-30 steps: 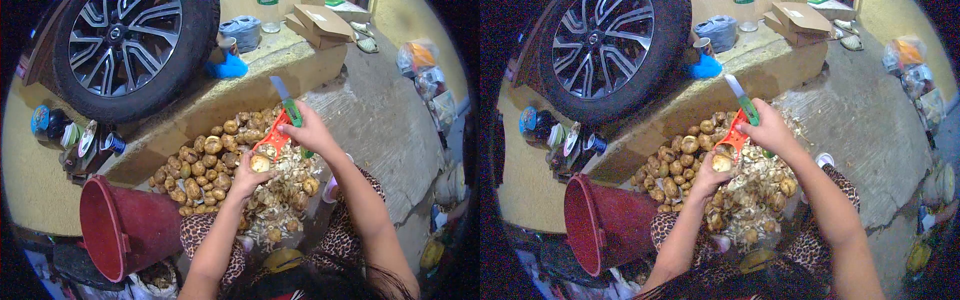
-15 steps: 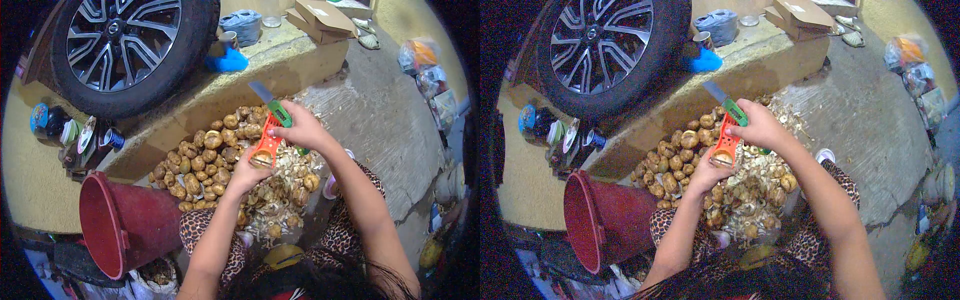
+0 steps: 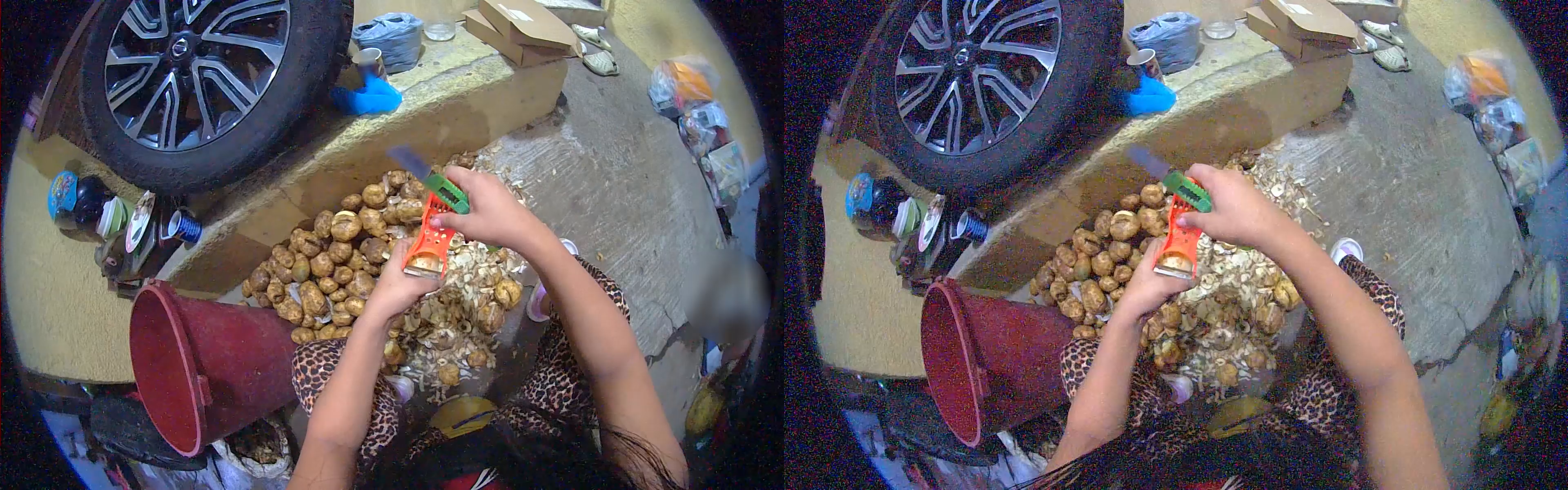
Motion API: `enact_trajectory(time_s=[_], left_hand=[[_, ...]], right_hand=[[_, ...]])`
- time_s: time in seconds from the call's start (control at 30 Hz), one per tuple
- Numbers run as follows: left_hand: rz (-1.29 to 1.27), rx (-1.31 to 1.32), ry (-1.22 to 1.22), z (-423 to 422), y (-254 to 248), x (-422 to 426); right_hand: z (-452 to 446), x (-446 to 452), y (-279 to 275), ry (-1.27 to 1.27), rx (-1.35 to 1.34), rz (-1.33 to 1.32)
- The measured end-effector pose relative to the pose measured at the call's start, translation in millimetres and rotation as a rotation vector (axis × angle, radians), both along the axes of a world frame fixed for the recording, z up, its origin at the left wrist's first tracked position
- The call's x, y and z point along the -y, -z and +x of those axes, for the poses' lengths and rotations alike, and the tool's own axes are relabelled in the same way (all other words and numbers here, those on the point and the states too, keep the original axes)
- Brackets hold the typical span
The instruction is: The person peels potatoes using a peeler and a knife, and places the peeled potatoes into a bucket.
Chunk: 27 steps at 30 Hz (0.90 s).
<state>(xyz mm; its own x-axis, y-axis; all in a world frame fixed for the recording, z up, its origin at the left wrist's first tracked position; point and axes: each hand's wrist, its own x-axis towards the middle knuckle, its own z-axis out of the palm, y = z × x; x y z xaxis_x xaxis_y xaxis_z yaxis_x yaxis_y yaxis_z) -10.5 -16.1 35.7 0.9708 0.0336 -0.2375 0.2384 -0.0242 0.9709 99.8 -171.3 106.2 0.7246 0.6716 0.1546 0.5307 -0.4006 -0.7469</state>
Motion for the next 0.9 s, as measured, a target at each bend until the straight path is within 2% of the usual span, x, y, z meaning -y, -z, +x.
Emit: enact_trajectory(time_s=[0.13, 0.2, 0.23, 0.33, 0.37, 0.47, 0.57, 0.6, 0.73, 0.77, 0.87, 0.9], left_hand=[[-0.025, 0.058, 0.033, 0, -7, -2], [0.069, 0.074, 0.078, 0, -4, -10], [0.115, 0.082, 0.099, -1, -5, -13], [0.11, 0.023, 0.032, -7, -19, -16], [0.133, 0.042, 0.006, -5, -8, -20], [-0.009, 0.042, -0.02, -3, -6, -18], [-0.32, 0.007, -0.066, -8, -4, -18], [-0.332, -0.007, -0.058, -10, -4, -21], [-0.34, -0.037, -0.035, -13, -4, -27], [-0.354, -0.053, -0.034, -13, -4, -27], [-0.4, -0.049, 0.006, -10, -5, -24], [-0.419, -0.046, 0.03, -11, -5, -23]], right_hand=[[2, 4, 0, 0.109, -0.027, 0.005], [13, 10, 7, 0.223, 0.033, 0.055], [26, 17, 14, 0.334, 0.343, 0.057], [46, 27, 4, 0.388, -0.248, 0.172], [38, 22, 3, 0.337, -0.391, 0.24], [11, 1, 12, 0.054, -0.412, 0.196], [13, 0, 22, 0.188, -0.274, 0.226], [18, 3, 21, 0.242, -0.216, 0.259], [34, 21, 6, 0.25, -0.422, 0.326], [25, 18, 9, 0.186, -0.482, 0.35], [-3, 4, 7, 0.018, -0.363, 0.208], [-2, 6, 11, 0.087, -0.405, 0.223]])
